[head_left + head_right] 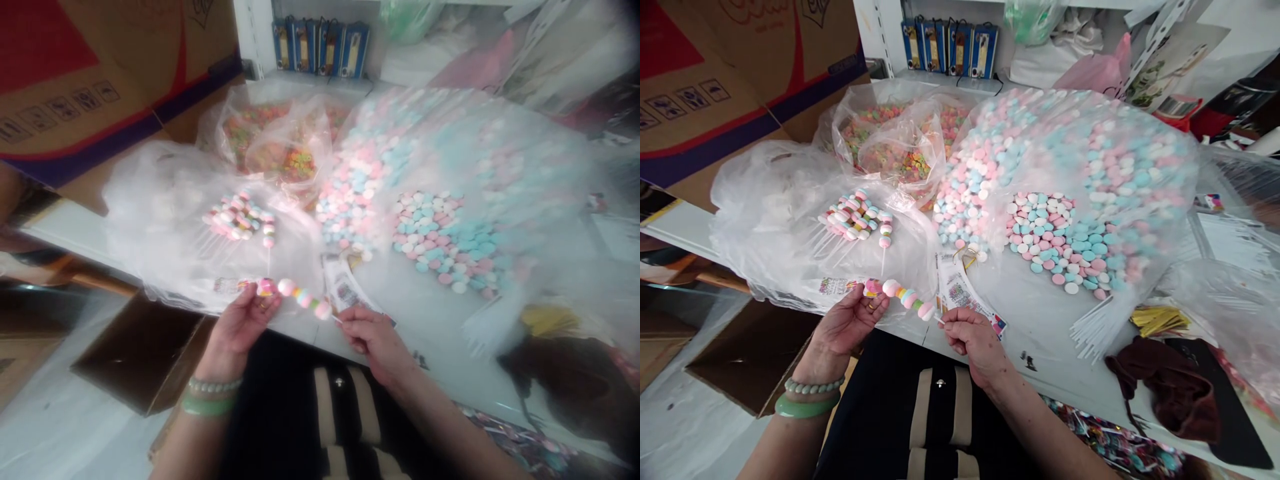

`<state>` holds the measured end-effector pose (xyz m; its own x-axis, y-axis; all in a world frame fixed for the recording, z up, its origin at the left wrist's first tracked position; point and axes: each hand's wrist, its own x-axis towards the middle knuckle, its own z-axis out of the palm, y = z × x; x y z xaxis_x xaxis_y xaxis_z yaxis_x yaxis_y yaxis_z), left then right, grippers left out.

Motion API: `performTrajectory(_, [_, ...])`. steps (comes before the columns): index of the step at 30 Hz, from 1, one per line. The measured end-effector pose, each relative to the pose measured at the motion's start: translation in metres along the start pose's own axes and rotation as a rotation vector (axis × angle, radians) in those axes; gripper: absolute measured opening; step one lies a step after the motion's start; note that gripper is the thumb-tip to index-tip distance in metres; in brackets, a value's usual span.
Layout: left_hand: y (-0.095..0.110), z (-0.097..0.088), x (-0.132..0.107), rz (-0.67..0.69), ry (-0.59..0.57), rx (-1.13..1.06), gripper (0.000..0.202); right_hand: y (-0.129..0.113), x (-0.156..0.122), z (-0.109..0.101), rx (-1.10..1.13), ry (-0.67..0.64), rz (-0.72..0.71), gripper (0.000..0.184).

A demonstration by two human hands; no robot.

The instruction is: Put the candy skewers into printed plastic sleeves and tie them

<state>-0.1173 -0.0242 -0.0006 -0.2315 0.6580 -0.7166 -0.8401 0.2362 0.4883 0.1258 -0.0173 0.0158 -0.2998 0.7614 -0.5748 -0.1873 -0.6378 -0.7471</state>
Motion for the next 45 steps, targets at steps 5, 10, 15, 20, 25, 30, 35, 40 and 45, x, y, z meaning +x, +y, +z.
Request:
performTrajectory(5, [0.001,-0.003,0.002,-0.012,-0.03,-0.009,0.024,-0.004,-0.003,0.001,0.008,-0.028,-0.057,0.009])
performTrajectory(10, [-0.001,-0.001,0.0,-0.044,-0.061,-0.006,0.026,-0.003,-0.003,0.004,-0.034,-0.04,-0.059,0.007])
performTrajectory(15, [-0.002,0.005,-0.004,-0.078,-0.022,0.013,0.026,0.0,0.0,0.002,-0.054,0.0,-0.083,0.009])
performTrajectory(20, [-0.003,0.007,-0.006,-0.106,-0.012,-0.008,0.03,0.002,0.0,0.001,-0.084,0.008,-0.1,0.008])
performTrajectory(25, [-0.004,0.002,-0.002,-0.121,0.012,-0.021,0.025,0.003,0.0,0.0,-0.088,-0.007,-0.101,0.008])
performTrajectory(30, [-0.005,-0.002,0.0,-0.139,0.012,-0.033,0.016,0.009,0.003,-0.004,-0.148,-0.001,-0.141,0.008])
performTrajectory(35, [-0.006,-0.001,0.0,-0.126,0.022,-0.049,0.025,0.013,0.0,-0.009,-0.539,0.035,-0.485,0.012])
performTrajectory(40, [-0.005,0.0,0.0,-0.139,0.018,-0.046,0.029,0.017,-0.004,-0.012,-0.878,0.059,-0.892,0.021])
performTrajectory(45, [-0.004,-0.001,0.0,-0.127,0.019,-0.05,0.031,0.026,0.001,-0.016,-1.16,0.184,-1.261,0.027])
